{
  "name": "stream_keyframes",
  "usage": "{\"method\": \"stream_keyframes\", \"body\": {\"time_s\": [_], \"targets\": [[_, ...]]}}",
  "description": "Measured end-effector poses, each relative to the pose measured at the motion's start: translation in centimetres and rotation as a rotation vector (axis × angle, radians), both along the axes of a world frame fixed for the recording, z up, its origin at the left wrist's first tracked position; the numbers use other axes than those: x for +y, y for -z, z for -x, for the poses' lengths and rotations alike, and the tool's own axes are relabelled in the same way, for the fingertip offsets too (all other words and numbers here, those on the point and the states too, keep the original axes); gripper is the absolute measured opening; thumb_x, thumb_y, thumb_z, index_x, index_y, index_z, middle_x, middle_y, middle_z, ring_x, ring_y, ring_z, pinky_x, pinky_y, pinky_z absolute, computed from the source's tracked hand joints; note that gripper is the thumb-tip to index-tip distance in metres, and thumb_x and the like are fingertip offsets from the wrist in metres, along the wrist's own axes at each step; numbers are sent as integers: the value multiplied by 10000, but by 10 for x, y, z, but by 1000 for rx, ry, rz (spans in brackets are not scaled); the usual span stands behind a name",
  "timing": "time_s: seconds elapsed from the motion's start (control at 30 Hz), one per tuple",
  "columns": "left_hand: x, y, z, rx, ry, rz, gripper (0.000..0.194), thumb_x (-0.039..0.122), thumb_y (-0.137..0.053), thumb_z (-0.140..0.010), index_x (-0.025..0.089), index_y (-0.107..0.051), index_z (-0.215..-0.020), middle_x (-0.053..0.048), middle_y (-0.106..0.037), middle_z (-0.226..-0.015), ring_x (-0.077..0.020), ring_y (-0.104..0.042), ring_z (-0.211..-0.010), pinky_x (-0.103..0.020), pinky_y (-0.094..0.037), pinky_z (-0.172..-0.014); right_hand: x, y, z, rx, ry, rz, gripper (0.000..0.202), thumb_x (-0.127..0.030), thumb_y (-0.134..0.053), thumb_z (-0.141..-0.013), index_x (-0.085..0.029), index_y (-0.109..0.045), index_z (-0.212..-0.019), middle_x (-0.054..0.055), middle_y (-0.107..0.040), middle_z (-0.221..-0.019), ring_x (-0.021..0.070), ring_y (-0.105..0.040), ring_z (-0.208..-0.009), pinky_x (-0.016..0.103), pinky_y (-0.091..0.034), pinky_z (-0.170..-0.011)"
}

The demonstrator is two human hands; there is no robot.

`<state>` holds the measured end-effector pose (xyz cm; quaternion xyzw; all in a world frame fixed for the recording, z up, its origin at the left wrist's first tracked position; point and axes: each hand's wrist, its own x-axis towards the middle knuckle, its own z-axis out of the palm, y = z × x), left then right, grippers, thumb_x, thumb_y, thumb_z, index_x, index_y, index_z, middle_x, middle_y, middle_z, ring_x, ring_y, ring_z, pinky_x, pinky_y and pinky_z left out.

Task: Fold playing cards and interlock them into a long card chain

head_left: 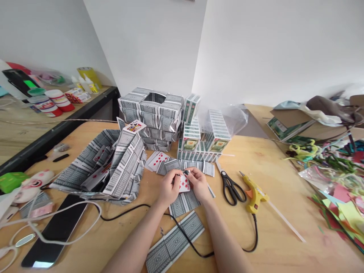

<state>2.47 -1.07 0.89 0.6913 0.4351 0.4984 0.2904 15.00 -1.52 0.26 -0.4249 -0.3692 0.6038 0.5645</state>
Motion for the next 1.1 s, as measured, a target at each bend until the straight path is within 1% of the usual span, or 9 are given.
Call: {"method": "stream_keyframes", "body": {"time_s": [0.1,0.2,0.37,0.47,0.63,0.73,0.93,1.0,1.1], "targets": [[3,2,1,-73,44,34,160,172,-422,-790,181,-521,-916,-40,-576,-868,-145,-551,-806,-268,-443,-721,1,1,1,-29,53,-22,219,-372,-616,-705,-175,-569,-788,-35,-520,-584,74,-420,-461,187,-334,-432],[7,5,0,-135,11,86,241,204,-465,-787,183,-493,-1025,-67,-575,-954,-162,-558,-858,-286,-452,-736,1,0,1,-58,87,-53,194,-353,-615,-710,-175,-568,-771,-30,-537,-600,82,-451,-500,196,-360,-477],[11,4,0,-57,-41,63,150,202,-493,-778,192,-568,-907,-45,-596,-886,-154,-563,-836,-281,-451,-737,1,1,0,-94,113,-74,170,-339,-598,-727,-178,-564,-770,-25,-545,-601,91,-465,-511,208,-369,-494],[12,2,-1,-79,-58,68,134,191,-490,-775,187,-582,-872,-40,-602,-858,-147,-566,-809,-268,-455,-712,2,2,-1,-123,123,-91,153,-325,-601,-722,-181,-561,-751,-23,-552,-606,95,-472,-522,208,-370,-499],[12,4,-1,-95,-96,127,125,204,-474,-782,176,-591,-816,-35,-606,-813,-139,-567,-774,-255,-451,-693,3,5,0,-179,119,-116,116,-285,-604,-711,-181,-563,-740,-16,-564,-632,105,-489,-564,212,-375,-523],[12,5,-1,-87,-134,165,119,203,-476,-772,169,-590,-782,-28,-608,-782,-135,-561,-744,-248,-444,-679,3,6,1,-204,110,-115,96,-270,-597,-706,-180,-567,-721,-21,-555,-609,103,-478,-547,211,-374,-511],[12,7,-2,-176,-96,296,138,269,-487,-763,158,-552,-711,4,-565,-627,-120,-520,-587,-225,-419,-540,0,1,-1,-176,57,-68,135,-303,-617,-681,-182,-557,-679,-21,-554,-575,108,-480,-510,219,-392,-484],[11,7,0,-126,-99,250,125,257,-480,-767,164,-530,-702,7,-548,-630,-120,-512,-595,-227,-412,-542,-1,-1,-1,-200,44,-62,170,-337,-618,-683,-178,-557,-680,-11,-556,-578,111,-483,-502,223,-395,-470],[8,5,2,29,-110,108,98,211,-461,-774,172,-495,-690,-1,-530,-677,-128,-507,-651,-243,-411,-597,-3,-3,0,-265,19,-73,203,-370,-602,-697,-168,-576,-706,6,-560,-611,112,-484,-507,218,-391,-447]]}}
